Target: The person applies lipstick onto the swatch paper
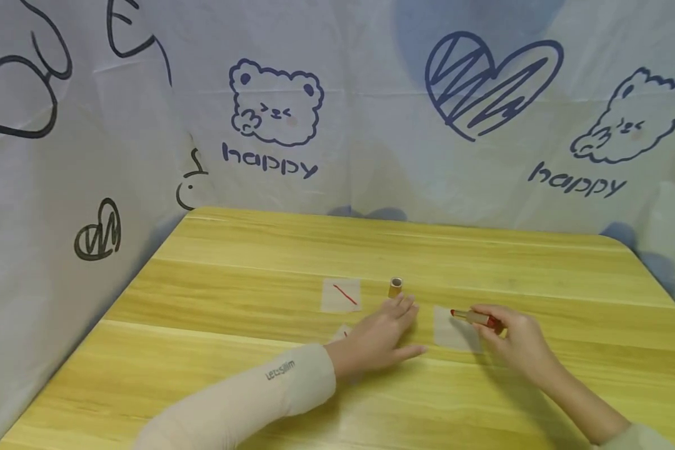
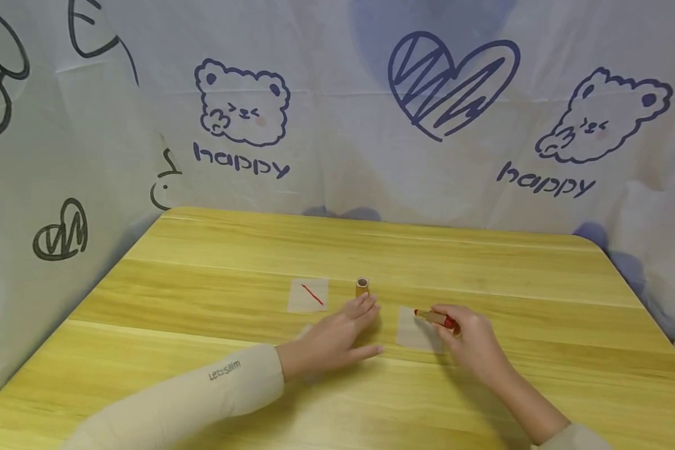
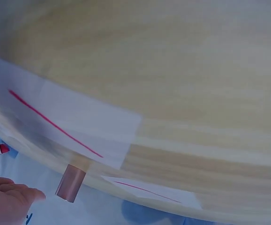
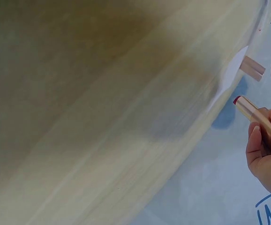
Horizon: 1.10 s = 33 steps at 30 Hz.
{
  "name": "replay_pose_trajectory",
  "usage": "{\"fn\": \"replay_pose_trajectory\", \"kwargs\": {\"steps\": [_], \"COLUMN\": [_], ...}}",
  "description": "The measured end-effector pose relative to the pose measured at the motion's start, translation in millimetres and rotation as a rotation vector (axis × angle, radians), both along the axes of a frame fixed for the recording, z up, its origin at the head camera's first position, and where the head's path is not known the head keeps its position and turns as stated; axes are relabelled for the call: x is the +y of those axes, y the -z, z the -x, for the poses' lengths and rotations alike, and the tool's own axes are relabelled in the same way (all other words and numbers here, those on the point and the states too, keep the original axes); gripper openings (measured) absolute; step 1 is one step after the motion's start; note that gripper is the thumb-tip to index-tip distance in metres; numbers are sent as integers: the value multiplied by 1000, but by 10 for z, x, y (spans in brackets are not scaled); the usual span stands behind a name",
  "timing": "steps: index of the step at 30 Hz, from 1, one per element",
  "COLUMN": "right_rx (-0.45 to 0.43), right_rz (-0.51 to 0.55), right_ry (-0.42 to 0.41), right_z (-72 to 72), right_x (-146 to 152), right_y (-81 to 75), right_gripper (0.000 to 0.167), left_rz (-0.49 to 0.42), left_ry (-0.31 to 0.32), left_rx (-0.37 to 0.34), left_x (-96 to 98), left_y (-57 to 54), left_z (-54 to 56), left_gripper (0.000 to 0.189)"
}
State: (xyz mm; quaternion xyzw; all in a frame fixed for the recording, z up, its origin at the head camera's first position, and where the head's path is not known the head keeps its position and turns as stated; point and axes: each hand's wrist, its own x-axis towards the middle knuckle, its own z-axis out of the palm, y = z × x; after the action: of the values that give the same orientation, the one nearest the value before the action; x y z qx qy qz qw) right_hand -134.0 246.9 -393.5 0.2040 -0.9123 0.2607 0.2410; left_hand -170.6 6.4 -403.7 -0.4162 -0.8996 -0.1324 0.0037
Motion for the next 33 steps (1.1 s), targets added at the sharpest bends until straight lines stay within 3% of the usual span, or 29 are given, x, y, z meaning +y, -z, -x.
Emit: {"fn": "replay_pose_trajectory", "kwargs": {"steps": [8, 18, 26, 33], "right_rx": [20, -14, -69, -60], "right_rz": [-21, -29, -46, -66], "right_ry": [-4, 11, 18, -6], "right_z": [79, 136, 153, 155], "right_x": [21, 16, 46, 26], "right_y": [42, 30, 49, 51], "right_gripper": [28, 27, 27, 29], "left_rz": [34, 127, 181, 222], "left_ry": [20, -11, -40, -57], "left_rx": [8, -15, -41, -48], "left_x": [199, 395, 481, 527], "left_y": [-45, -46, 4, 58], "left_z": [79, 172, 196, 224], "left_gripper": [66, 65, 68, 68]}}
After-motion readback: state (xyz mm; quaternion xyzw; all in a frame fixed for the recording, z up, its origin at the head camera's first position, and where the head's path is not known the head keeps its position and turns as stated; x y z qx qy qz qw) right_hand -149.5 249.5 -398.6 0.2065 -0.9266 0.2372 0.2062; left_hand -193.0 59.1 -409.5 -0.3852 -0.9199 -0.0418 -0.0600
